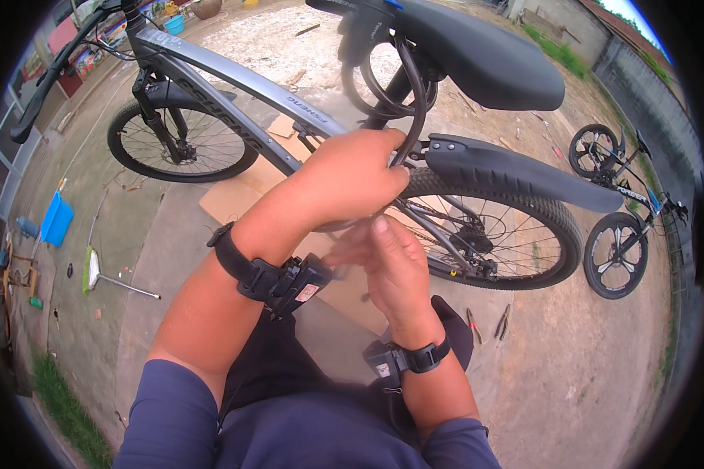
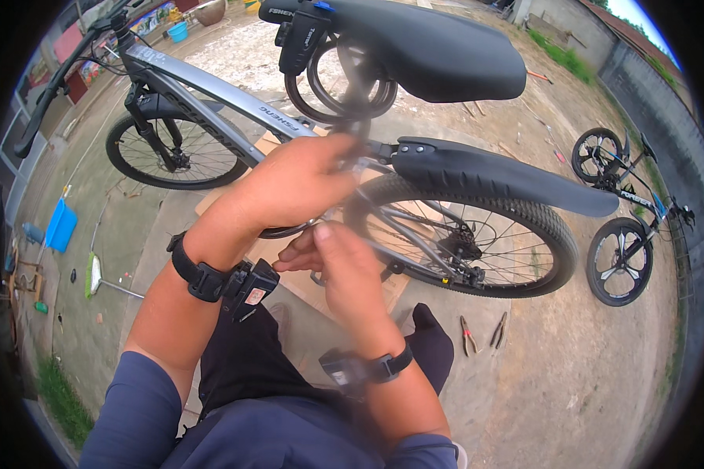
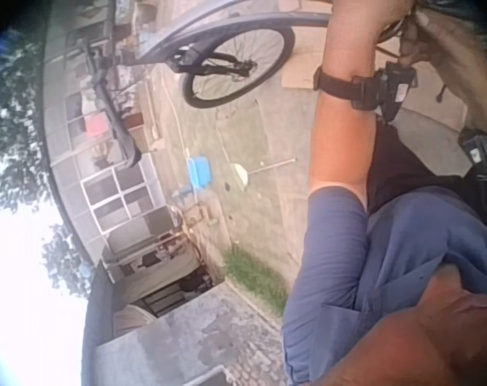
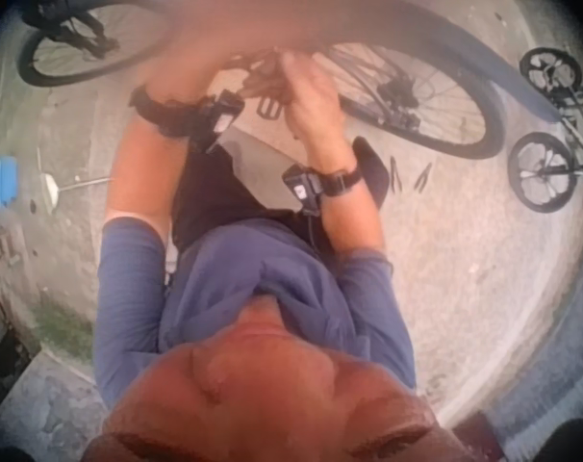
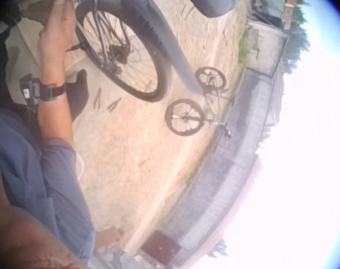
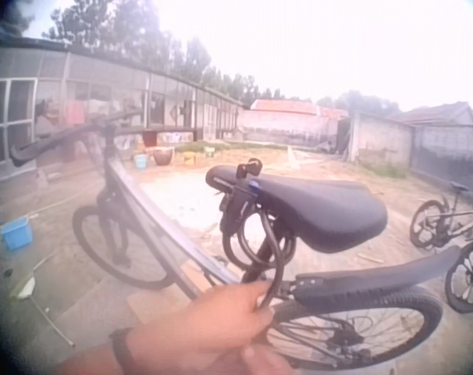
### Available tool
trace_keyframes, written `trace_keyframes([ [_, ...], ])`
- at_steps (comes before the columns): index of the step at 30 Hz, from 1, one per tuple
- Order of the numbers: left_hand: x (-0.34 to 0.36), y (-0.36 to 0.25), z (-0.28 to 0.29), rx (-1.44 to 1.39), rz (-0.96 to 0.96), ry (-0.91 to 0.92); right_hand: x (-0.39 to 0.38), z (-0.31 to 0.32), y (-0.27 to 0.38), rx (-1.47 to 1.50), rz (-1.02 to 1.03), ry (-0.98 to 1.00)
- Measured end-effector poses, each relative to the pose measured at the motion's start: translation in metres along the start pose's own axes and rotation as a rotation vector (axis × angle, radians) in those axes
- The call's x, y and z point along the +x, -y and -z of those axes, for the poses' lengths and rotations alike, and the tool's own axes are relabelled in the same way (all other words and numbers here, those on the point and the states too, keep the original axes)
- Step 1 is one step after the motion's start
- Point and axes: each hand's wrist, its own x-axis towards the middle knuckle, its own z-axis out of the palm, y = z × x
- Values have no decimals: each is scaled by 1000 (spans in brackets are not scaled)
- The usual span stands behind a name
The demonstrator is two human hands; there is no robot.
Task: The person removes a coiled cable lock from a bicycle frame, handles small screws and nuts by hand, and then uses a screwdriver to install a component onto the bicycle frame.
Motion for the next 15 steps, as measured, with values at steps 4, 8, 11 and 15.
trace_keyframes([
  [4, -12, 8, 12, -3, 69, -14, 2, -16, 61, -646, 623, -233],
  [8, -11, 20, 0, -225, 205, -45, 27, -33, 169, -1513, 1306, -386],
  [11, -17, 30, -9, -500, 235, -149, 65, -54, 204, -2002, 1366, -195],
  [15, -37, 25, -16, -902, 296, -204, 78, -86, 215, -2084, 638, -101],
])
